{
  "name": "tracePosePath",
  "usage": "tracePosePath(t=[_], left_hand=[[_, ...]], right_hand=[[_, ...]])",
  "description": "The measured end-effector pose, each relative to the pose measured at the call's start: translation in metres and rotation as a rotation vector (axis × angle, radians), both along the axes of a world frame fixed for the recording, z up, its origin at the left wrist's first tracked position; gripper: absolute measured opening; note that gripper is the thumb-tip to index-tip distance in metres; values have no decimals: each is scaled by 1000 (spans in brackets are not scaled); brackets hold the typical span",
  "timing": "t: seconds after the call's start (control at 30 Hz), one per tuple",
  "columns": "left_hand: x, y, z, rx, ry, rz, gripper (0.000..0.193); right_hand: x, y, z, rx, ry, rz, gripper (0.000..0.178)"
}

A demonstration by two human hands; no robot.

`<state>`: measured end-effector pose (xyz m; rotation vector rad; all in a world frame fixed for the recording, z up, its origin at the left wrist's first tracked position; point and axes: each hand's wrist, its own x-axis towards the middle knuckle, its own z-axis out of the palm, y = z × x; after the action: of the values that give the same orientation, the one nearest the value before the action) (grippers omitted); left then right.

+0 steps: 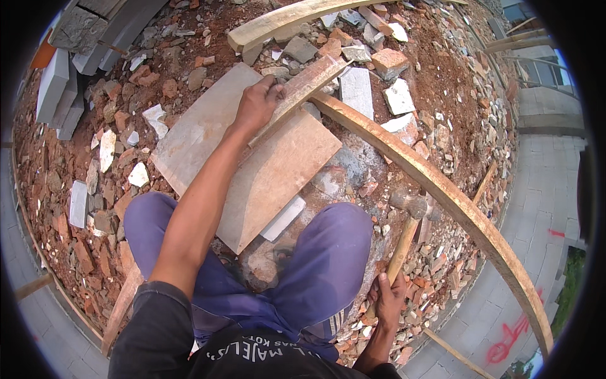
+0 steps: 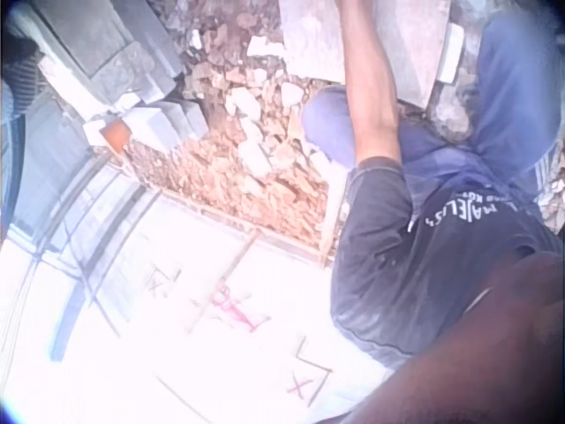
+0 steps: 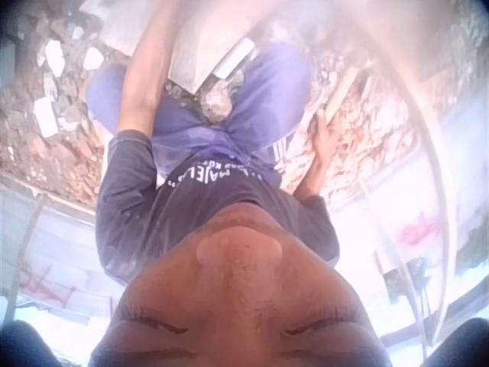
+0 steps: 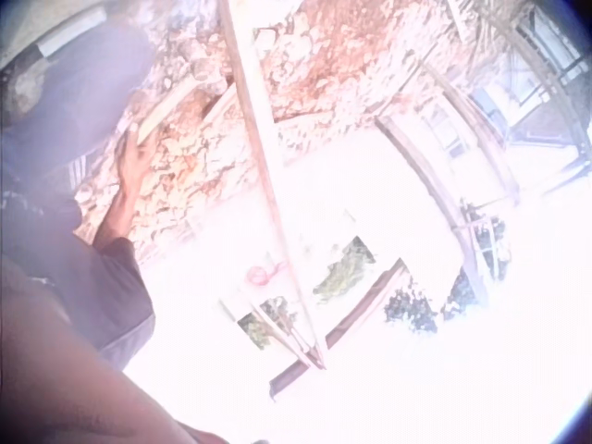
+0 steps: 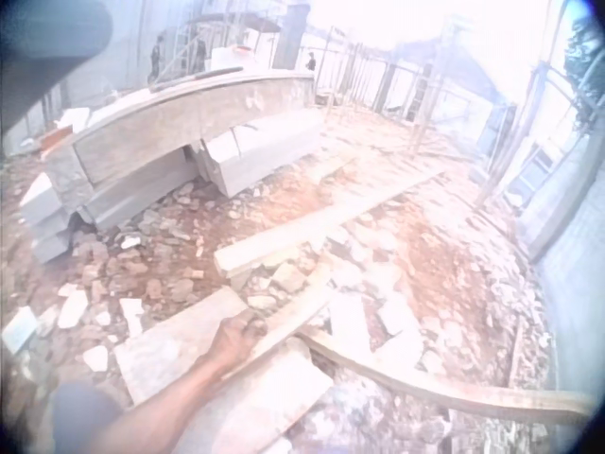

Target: The person gathers wooden planks and a hammer at a construction site, then sits on the ground to assemble a small wooden frame. They align the pieces and hammer nails to secure the joints.

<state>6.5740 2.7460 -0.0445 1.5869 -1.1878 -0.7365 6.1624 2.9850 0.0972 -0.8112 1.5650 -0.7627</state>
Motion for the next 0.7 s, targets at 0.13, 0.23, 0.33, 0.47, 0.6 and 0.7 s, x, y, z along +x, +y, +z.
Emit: tracePosePath(t=[0.13, 0.23, 0.33, 0.47, 0.6, 0.7], left_hand=[[5, -8, -6, 22, 80, -42, 19], [16, -11, -13, 27, -16, -97, 19], [17, -11, -6, 26, 3, -141, 20], [9, -10, 9, 87, -122, -175, 24], [13, -3, 3, 79, -148, -151, 25], [20, 4, -3, 66, 19, -159, 26]], right_hand=[[46, -17, 11, -227, -186, 76, 30], [84, -53, 25, -166, -185, 229, 29], [122, -95, 30, -46, -40, 374, 18], [160, -122, 10, -234, 154, 451, 20], [184, -142, 9, -447, 288, 520, 28], [190, -156, 14, -480, 425, 623, 34]])
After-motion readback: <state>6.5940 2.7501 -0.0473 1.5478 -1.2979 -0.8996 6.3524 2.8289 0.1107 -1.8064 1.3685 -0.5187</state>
